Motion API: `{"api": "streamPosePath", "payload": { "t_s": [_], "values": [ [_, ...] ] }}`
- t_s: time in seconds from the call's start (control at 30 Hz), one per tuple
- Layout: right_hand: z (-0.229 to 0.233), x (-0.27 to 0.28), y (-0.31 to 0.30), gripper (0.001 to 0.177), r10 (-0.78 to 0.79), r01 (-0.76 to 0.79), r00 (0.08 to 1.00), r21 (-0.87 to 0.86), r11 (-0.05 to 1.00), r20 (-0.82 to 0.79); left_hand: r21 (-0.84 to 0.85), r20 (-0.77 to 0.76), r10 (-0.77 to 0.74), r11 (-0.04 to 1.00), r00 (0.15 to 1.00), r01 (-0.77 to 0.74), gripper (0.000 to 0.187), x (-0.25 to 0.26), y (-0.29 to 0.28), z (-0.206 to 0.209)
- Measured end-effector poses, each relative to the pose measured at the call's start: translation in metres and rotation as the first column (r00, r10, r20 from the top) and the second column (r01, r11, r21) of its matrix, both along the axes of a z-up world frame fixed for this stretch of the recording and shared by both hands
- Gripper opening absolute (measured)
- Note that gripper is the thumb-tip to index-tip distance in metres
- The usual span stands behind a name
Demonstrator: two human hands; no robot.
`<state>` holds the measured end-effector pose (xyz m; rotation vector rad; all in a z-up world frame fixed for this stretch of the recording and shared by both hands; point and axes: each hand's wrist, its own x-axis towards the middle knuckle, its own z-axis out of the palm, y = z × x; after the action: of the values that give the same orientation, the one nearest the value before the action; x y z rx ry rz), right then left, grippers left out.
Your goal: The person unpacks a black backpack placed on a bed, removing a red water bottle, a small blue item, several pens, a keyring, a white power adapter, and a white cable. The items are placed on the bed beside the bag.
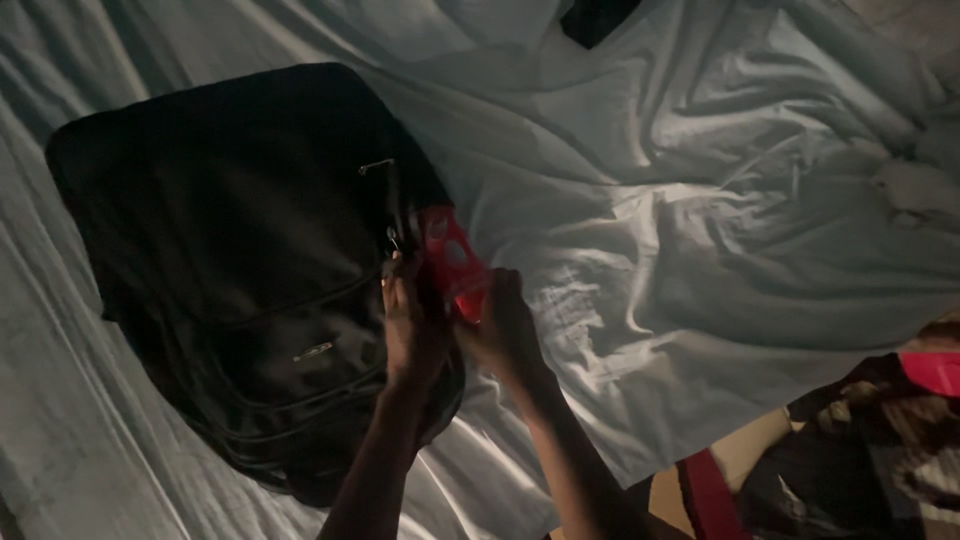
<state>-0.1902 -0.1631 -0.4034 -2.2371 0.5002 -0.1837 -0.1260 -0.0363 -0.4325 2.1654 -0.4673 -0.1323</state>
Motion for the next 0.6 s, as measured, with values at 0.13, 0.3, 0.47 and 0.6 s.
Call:
{"api": "streamPosePath", "payload": {
  "t_s": [0.13,0.3,0.47,0.6],
  "values": [
    [0.025,-0.007,0.000,0.041,-0.111,0.110,0.994,0.086,0.990,0.008,0.003,0.033,-0.043,0.999,0.999,0.043,0.062,0.002,0.000,0.012],
    [0.039,-0.010,-0.013,0.044,-0.039,0.053,0.987,-0.089,0.995,0.156,0.103,0.153,-0.049,0.994,0.987,0.034,0.051,0.003,-0.006,0.014],
    [0.068,-0.002,-0.015,0.083,-0.080,0.075,0.990,-0.051,0.996,-0.113,0.214,0.056,-0.009,0.977,0.998,-0.003,0.058,0.002,-0.014,0.017],
    [0.107,-0.003,-0.007,0.082,-0.066,0.041,0.966,-0.106,0.994,-0.250,0.147,0.151,0.011,0.988,0.988,-0.034,0.074,0.010,-0.027,0.021]
  ]
}}
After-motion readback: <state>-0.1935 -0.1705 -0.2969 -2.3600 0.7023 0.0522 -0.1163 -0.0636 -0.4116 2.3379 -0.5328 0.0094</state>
